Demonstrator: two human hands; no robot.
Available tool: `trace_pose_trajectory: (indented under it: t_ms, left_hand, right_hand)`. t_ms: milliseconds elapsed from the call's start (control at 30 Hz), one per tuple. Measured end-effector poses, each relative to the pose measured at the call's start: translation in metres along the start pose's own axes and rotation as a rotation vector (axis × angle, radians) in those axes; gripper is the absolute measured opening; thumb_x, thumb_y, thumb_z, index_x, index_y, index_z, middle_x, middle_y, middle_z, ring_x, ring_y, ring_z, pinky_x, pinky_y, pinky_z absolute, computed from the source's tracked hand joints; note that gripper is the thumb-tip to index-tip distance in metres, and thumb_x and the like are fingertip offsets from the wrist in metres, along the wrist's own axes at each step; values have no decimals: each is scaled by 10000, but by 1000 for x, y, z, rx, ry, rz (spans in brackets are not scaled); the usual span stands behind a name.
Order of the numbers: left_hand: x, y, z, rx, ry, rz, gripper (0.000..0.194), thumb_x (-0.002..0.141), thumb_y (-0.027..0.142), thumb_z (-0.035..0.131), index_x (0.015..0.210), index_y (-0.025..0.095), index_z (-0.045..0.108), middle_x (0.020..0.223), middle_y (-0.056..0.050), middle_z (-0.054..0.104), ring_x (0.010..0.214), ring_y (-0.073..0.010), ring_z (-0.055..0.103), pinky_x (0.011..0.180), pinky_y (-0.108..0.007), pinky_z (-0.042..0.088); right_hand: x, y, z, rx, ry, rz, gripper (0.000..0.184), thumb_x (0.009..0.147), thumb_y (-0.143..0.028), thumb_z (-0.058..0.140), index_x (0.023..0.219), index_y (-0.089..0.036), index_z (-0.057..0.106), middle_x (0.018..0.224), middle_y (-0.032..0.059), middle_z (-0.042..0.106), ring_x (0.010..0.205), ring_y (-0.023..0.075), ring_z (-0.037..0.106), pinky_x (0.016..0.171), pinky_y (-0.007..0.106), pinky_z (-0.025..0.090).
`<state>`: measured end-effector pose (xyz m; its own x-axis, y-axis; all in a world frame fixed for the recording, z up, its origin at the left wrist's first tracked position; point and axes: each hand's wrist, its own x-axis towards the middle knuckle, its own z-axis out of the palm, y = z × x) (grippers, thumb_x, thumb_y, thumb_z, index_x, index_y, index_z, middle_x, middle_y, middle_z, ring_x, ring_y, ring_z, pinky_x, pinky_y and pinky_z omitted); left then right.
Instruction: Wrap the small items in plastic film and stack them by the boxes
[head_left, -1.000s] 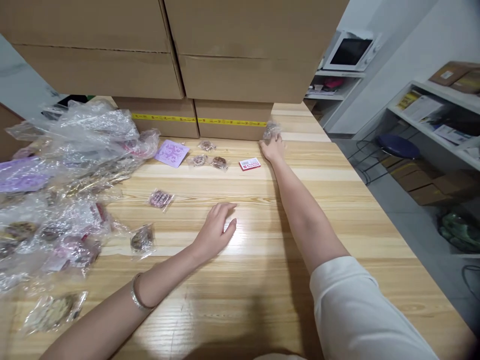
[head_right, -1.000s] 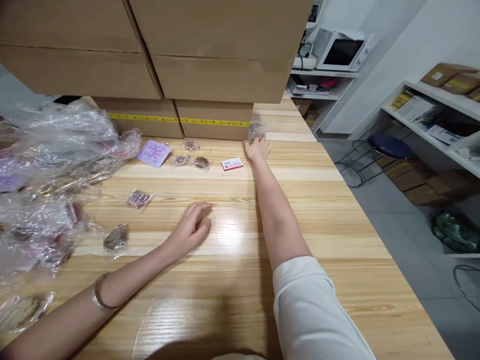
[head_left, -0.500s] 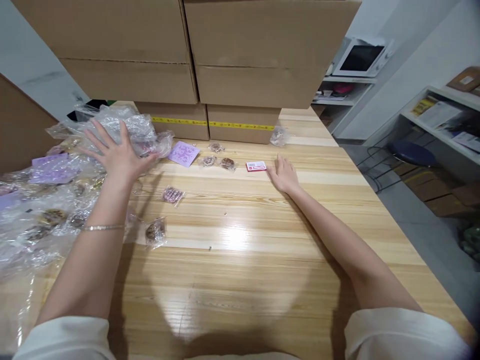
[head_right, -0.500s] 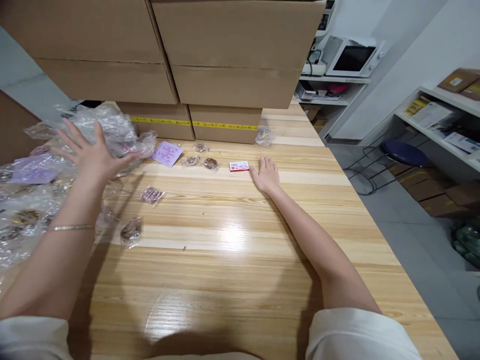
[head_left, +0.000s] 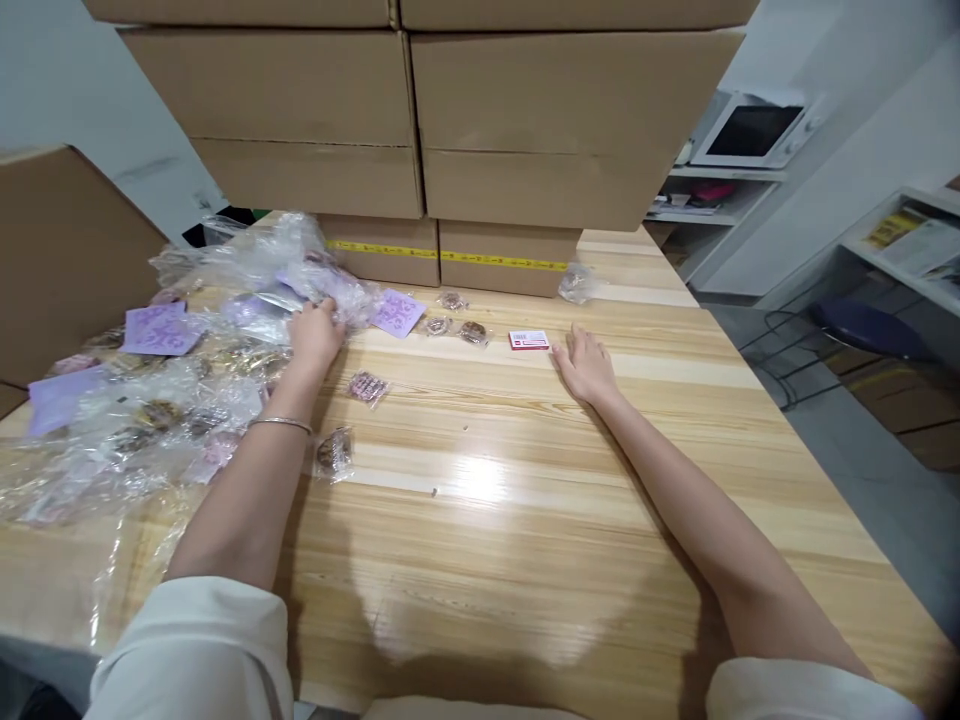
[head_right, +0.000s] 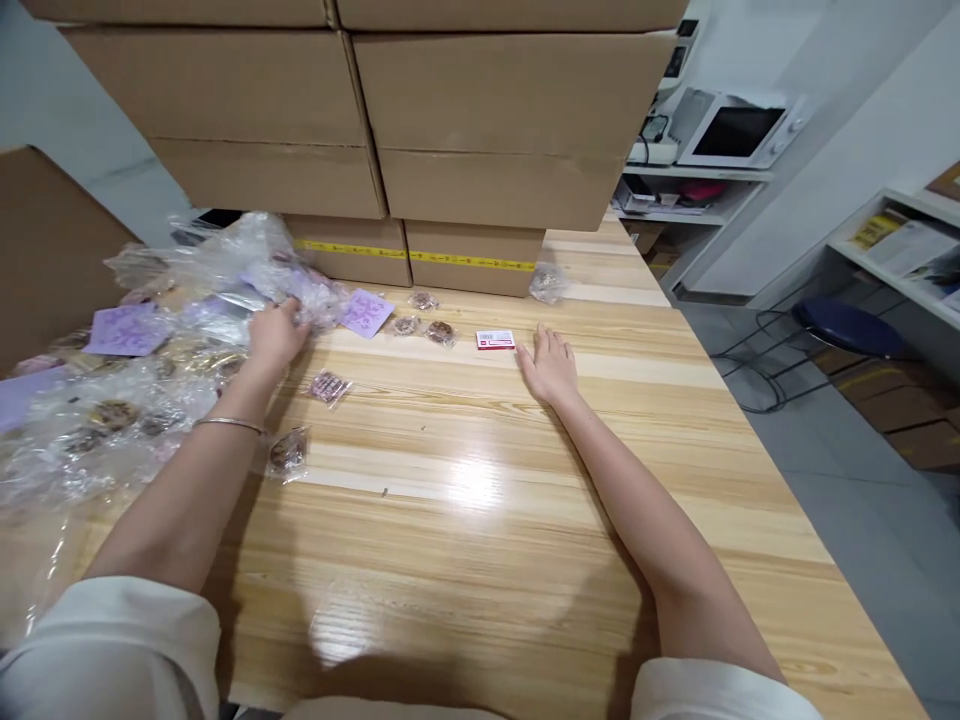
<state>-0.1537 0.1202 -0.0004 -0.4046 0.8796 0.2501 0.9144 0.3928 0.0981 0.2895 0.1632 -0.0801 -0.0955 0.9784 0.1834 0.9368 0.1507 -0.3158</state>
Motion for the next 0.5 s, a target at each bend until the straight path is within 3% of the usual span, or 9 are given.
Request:
trace_pose_trajectory:
  t_ms: [100,333,433,500]
  left_hand:
    - [-17,20,1,-108,-39,125,386,822,209,533,1182,100,624,1095,-191,663,1015,-322,619,894,-389,452]
    - [-80,85,16,-232,-117,394,292,862,259,572,1139,185,628,1028,-99,688,974,-245,637,877,-315,475]
    - [-98,100,15,-245,-117,430,341,860,204,561,1198,182,603,1052,-118,657,997,-261,623,878,-344,476]
    - [-105,103,9,-235,-102,419,373,862,237,574,1226,159,591,1073,-157,625,1037,-309,598,899,-408,463]
  right_hand:
    - [1,2,2,-10,-3,-8,753,983,-561,224,1529,-47,289,1555,221,370,1469,328,283,1185,525,227]
    - [2,4,7,-10,18,-27,716,979,-550,254,1500,-71,362,1544,217,389,1455,335,311,1174,533,244]
    - [1,2,3,3,16,-21,713,979,-542,253,1489,-58,371,1529,225,409,1445,335,329,1167,524,256]
    - [-2,-2,-3,23,83,-41,677,985,-506,238,1468,-60,396,1500,221,448,1421,328,367,1159,534,262]
